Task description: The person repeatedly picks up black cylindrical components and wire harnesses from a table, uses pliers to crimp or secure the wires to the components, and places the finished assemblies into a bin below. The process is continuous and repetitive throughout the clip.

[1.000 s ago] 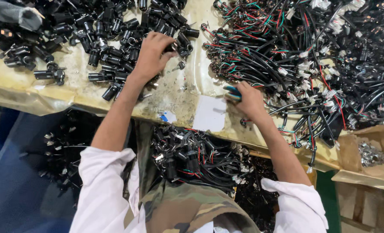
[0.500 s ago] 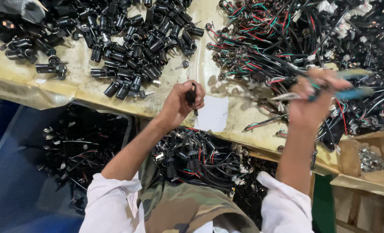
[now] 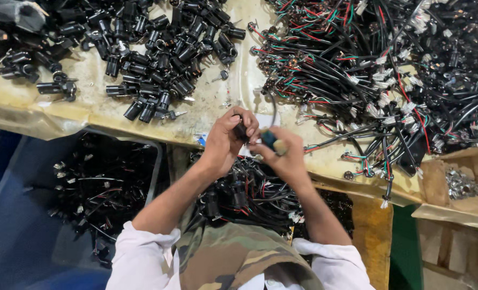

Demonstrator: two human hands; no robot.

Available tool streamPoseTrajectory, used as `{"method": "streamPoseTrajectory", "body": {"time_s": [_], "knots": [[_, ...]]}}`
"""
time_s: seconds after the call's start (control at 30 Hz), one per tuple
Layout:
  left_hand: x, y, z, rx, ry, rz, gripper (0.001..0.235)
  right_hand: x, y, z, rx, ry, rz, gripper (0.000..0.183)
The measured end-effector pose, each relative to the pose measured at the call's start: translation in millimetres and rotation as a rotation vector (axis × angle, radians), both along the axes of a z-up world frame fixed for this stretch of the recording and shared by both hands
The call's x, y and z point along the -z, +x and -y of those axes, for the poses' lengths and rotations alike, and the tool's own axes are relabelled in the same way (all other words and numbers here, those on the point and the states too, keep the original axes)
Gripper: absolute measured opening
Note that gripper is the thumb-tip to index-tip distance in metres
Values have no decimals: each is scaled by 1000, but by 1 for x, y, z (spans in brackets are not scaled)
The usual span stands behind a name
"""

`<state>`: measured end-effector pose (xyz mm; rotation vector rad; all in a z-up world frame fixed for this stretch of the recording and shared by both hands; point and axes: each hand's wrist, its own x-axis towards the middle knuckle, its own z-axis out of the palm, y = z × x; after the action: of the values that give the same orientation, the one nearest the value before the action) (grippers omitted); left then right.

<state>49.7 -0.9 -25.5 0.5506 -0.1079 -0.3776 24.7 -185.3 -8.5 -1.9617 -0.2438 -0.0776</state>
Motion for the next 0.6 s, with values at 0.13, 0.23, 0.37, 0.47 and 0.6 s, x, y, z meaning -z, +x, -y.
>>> {"method": "streamPoseTrajectory", "body": {"time_s": [0.13, 0.23, 0.37, 0.47, 0.6], "knots": [[-1, -2, 7, -78, -64, -1, 22, 21, -1, -19, 49, 15, 104, 16], [1, 1, 7, -102, -68, 4, 22, 28, -1, -29, 154, -165, 504, 17], [-3, -1, -9, -75, 304, 263, 23, 10, -4, -9, 193, 161, -150, 20], [-13, -10, -24, 2, 679, 565, 28, -17, -5, 28, 24, 406, 34, 13], [-23, -26, -16, 180, 859, 771, 33, -51, -18, 51, -279, 213, 388, 25]]}}
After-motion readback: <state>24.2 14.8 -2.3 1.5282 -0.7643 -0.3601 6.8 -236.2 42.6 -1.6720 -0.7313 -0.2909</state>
